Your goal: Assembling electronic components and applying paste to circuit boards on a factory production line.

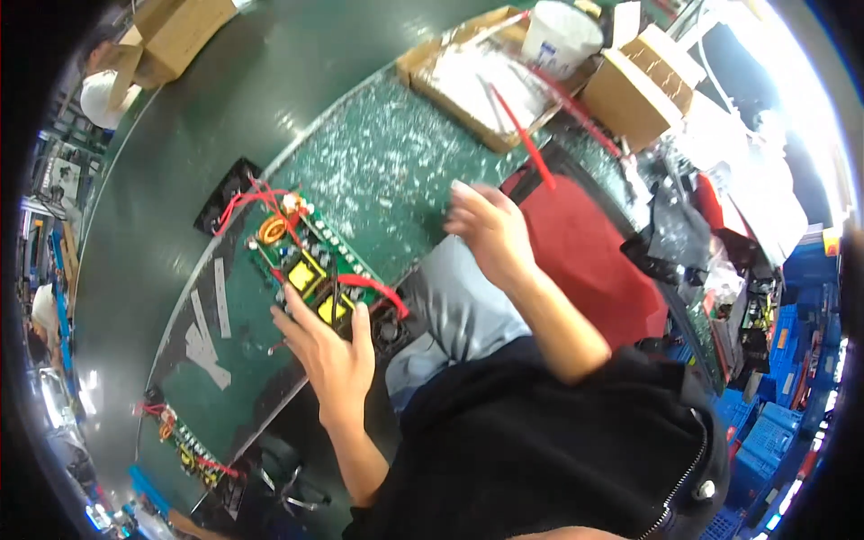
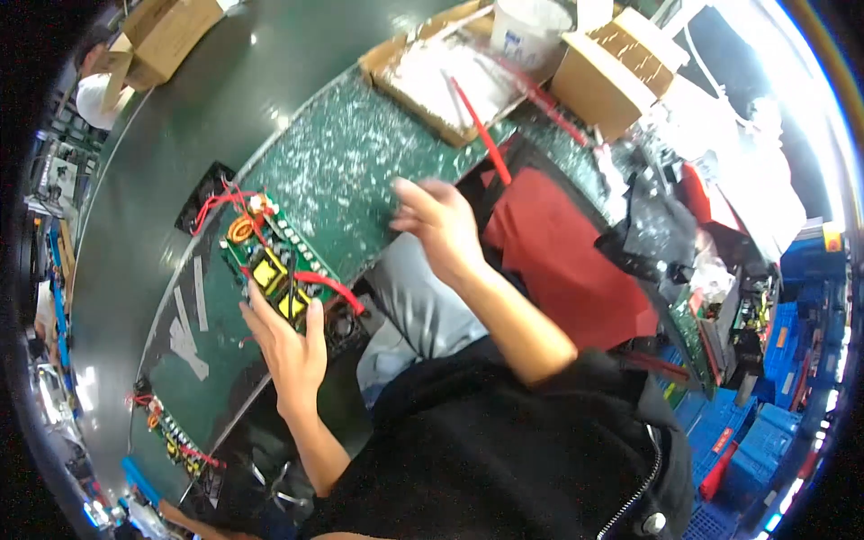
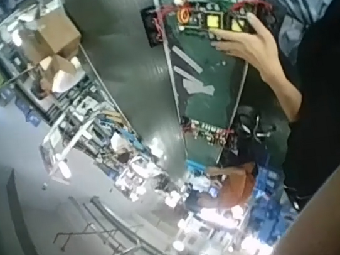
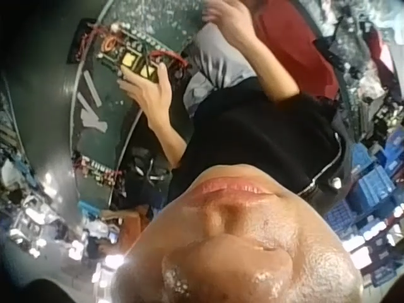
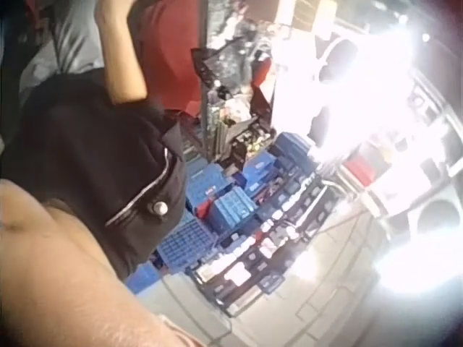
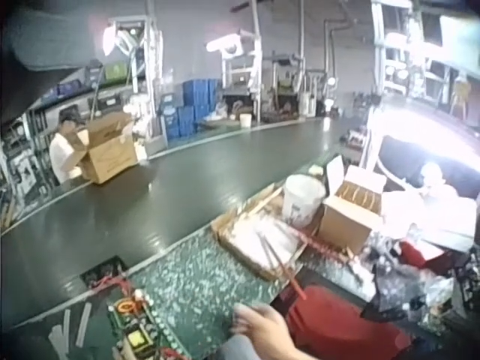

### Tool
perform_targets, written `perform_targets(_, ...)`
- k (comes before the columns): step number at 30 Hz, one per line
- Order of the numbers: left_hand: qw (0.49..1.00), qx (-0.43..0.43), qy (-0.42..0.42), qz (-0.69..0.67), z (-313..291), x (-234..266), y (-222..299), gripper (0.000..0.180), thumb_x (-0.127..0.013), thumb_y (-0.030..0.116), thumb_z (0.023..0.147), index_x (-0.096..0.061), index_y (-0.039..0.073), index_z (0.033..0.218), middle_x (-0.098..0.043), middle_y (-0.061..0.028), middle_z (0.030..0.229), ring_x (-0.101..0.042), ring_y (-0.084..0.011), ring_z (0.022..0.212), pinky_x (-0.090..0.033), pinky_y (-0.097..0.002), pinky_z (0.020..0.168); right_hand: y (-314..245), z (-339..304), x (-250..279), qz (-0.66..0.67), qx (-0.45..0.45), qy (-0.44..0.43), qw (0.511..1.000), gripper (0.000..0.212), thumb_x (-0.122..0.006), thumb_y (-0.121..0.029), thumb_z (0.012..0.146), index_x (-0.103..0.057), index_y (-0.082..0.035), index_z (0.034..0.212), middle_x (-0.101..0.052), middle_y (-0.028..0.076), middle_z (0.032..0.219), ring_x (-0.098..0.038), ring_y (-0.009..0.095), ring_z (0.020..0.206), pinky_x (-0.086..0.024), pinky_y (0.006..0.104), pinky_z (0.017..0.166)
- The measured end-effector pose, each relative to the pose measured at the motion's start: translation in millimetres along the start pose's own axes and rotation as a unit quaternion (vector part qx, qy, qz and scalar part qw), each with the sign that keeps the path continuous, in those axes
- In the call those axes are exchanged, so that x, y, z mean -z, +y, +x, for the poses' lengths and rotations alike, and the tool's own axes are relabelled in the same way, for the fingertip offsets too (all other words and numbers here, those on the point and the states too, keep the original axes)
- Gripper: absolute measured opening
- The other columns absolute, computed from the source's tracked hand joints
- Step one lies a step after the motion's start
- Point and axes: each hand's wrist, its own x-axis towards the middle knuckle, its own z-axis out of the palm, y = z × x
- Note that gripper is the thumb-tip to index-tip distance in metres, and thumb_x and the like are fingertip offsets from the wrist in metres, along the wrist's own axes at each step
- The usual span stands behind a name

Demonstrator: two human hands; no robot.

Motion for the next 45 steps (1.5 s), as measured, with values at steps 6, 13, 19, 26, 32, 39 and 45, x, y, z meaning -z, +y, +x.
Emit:
perform_targets(6,0.993,0.027,0.072,0.085,5.6,-0.1,42.7,0.092,-0.06,0.054,0.089,-0.02,-0.005,0.148,-0.02,-0.048,0.143,-0.025,-0.0608,0.134,-0.021,-0.0639,0.112,-39.7,11.0,40.5,-0.098,0.353,0.142,0.92,0.052,-0.073,-0.011,0.088,-0.046,0.005,0.129,-0.062,0.006,0.097,-0.059,0.014,0.083,-0.05,0.0266,0.076)
perform_targets(13,0.983,0.052,0.095,0.149,19.7,-21.1,37.4,0.099,-0.067,0.054,0.08,-0.023,-0.006,0.145,-0.021,-0.0533,0.138,-0.03,-0.0653,0.129,-0.03,-0.0617,0.108,-119.7,93.2,39.8,-0.523,0.545,0.117,0.645,0.021,-0.071,-0.017,0.09,-0.07,-0.001,0.104,-0.072,0.012,0.09,-0.065,0.013,0.081,-0.05,0.026,0.073)
perform_targets(19,0.982,0.021,0.118,0.148,14.5,-14.2,23.4,0.095,-0.071,0.052,0.076,-0.031,0.0,0.145,-0.025,-0.0478,0.14,-0.035,-0.0636,0.127,-0.035,-0.0616,0.105,-157.0,97.1,31.7,-0.61,0.495,0.097,0.612,0.022,-0.065,-0.023,0.093,-0.07,-0.002,0.101,-0.069,0.014,0.074,-0.067,0.021,0.065,-0.05,0.0334,0.061)
perform_targets(26,0.992,0.016,0.079,0.093,15.6,1.8,15.6,0.101,-0.075,0.059,0.071,-0.033,0.005,0.145,-0.036,-0.0414,0.131,-0.05,-0.053,0.115,-0.049,-0.0535,0.088,-172.0,65.5,20.2,-0.641,0.409,0.088,0.644,0.026,-0.065,-0.025,0.093,-0.071,0.0,0.097,-0.068,0.013,0.071,-0.066,0.019,0.066,-0.05,0.0325,0.063)
perform_targets(32,0.992,0.022,0.063,0.106,17.5,2.5,15.8,0.105,-0.075,0.062,0.069,-0.032,0.005,0.146,-0.036,-0.0395,0.133,-0.052,-0.0505,0.112,-0.049,-0.0539,0.087,-172.4,82.4,51.8,-0.607,0.378,0.172,0.678,0.035,-0.065,-0.027,0.094,-0.067,0.009,0.097,-0.072,0.014,0.085,-0.07,0.017,0.079,-0.054,0.03,0.071)
perform_targets(39,0.988,0.018,0.083,0.126,15.5,2.1,8.7,0.116,-0.08,0.066,0.061,-0.03,0.004,0.147,-0.033,-0.0429,0.133,-0.05,-0.0541,0.109,-0.043,-0.0545,0.095,-105.1,31.2,30.5,-0.148,0.265,0.077,0.95,0.026,-0.06,-0.019,0.099,-0.059,0.007,0.103,-0.066,0.014,0.097,-0.069,0.023,0.092,-0.057,0.031,0.085)
perform_targets(45,0.988,0.014,0.074,0.133,18.6,3.6,9.8,0.118,-0.081,0.066,0.059,-0.033,0.003,0.146,-0.041,-0.0393,0.129,-0.053,-0.0493,0.099,-0.044,-0.053,0.09,-34.9,-6.2,6.8,-0.099,0.227,-0.027,0.968,0.012,-0.064,-0.006,0.093,-0.06,0.002,0.102,-0.061,0.009,0.085,-0.063,0.017,0.079,-0.054,0.0289,0.081)
